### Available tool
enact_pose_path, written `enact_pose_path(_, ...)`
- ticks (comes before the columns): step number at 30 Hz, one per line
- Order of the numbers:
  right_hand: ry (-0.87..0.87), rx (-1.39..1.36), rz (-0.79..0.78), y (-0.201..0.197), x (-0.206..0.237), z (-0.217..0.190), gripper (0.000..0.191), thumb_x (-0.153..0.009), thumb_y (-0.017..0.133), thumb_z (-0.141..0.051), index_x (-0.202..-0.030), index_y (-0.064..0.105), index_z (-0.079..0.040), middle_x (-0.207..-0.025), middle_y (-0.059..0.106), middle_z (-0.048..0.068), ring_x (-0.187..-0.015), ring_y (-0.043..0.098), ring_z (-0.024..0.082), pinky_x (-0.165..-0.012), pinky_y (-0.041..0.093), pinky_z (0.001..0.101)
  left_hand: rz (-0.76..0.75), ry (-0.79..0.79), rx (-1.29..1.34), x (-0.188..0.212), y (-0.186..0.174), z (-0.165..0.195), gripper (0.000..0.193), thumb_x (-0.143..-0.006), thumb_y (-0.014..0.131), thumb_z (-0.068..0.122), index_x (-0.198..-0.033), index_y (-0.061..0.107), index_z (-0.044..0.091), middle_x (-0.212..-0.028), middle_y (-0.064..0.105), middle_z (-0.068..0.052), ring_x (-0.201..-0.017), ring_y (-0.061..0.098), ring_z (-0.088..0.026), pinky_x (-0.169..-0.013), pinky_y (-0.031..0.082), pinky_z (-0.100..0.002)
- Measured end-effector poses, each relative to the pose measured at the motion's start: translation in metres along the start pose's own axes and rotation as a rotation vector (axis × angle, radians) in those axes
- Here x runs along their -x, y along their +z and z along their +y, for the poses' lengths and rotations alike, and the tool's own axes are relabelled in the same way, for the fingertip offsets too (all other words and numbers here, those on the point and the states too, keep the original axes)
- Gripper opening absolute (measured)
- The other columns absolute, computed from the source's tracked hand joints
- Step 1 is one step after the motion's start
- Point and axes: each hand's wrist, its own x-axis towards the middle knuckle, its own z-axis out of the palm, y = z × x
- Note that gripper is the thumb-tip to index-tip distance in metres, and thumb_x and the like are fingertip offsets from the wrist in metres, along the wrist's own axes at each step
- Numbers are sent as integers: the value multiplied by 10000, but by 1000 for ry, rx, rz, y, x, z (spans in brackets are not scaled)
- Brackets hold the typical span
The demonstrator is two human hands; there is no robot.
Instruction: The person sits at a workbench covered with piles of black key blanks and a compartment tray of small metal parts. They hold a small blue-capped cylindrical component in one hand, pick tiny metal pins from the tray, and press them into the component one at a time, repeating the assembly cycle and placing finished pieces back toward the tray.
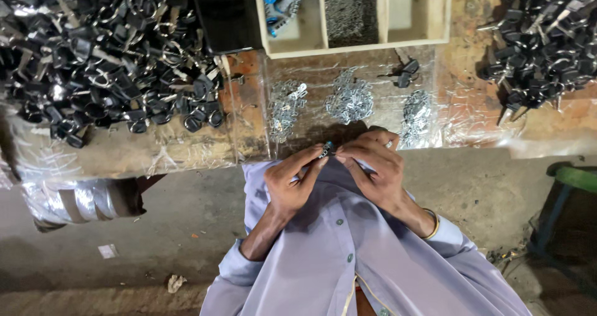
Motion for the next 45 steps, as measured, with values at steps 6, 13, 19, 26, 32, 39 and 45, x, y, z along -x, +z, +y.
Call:
enact_pose_path(6, -116, 165, 82, 4, -5, -9, 270, -811, 886, -100, -1008, 702, -85, -953, 742, -10, -873, 638, 171, -897, 350, 346, -10, 234, -26, -2, -2, -2, 261, -907, 806, 18, -1159, 741, 30, -1183, 759, -99, -1008, 791, -220, -779, 631, -271)
enact_pose_path(13, -97, 322, -99, 2, -19, -13, 292, -859, 904, -253, -1132, 800, -252, -1070, 696, -64, -1031, 543, 169, -946, 320, 392, 38, 180, -67, 1, -15, -4, 238, -866, 842, 18, -1091, 765, 35, -1122, 785, -112, -796, 768, -129, -624, 565, -230)
enact_pose_path(19, -214, 566, -190, 18, -39, -29, 475, -894, 822, -381, -1338, 725, -243, -1527, 444, 105, -1397, 352, 379, -1127, 199, 609, 220, 48, -13, 10, -34, -9, 249, -845, 859, 1, -1078, 777, 25, -1077, 799, -106, -720, 704, -52, -524, 452, -190)
enact_pose_path(26, -133, 578, -170, 13, -42, -26, 437, -967, 832, -393, -1360, 675, -281, -1588, 406, 54, -1502, 281, 349, -1225, 168, 620, 206, 25, 60, 12, -36, -11, 248, -867, 835, -17, -1102, 765, 15, -1099, 791, -120, -805, 745, -81, -512, 450, -181)
enact_pose_path(32, -185, 648, -265, 20, -43, -27, 539, -908, 785, -450, -1414, 681, -294, -1599, 364, 147, -1486, 229, 399, -1165, 125, 662, 197, 6, 45, 11, -35, -9, 244, -866, 837, 1, -1100, 773, 20, -1096, 795, -123, -784, 736, -77, -511, 450, -182)
enact_pose_path(39, -146, 600, -222, 8, -37, -21, 490, -909, 797, -515, -1313, 727, -247, -1606, 396, 63, -1520, 224, 361, -1205, 127, 642, 171, 22, 29, 9, -35, -7, 252, -890, 834, 15, -1132, 764, 14, -1114, 787, -107, -831, 740, -84, -584, 504, -189)
enact_pose_path(45, -321, 513, -168, -10, -19, -9, 301, -845, 890, -334, -1123, 784, -289, -1421, 576, -32, -1420, 394, 280, -1187, 199, 579, 145, 31, 91, 8, -26, -7, 252, -864, 846, -2, -1100, 760, 12, -1108, 789, -115, -764, 723, -71, -538, 467, -182)
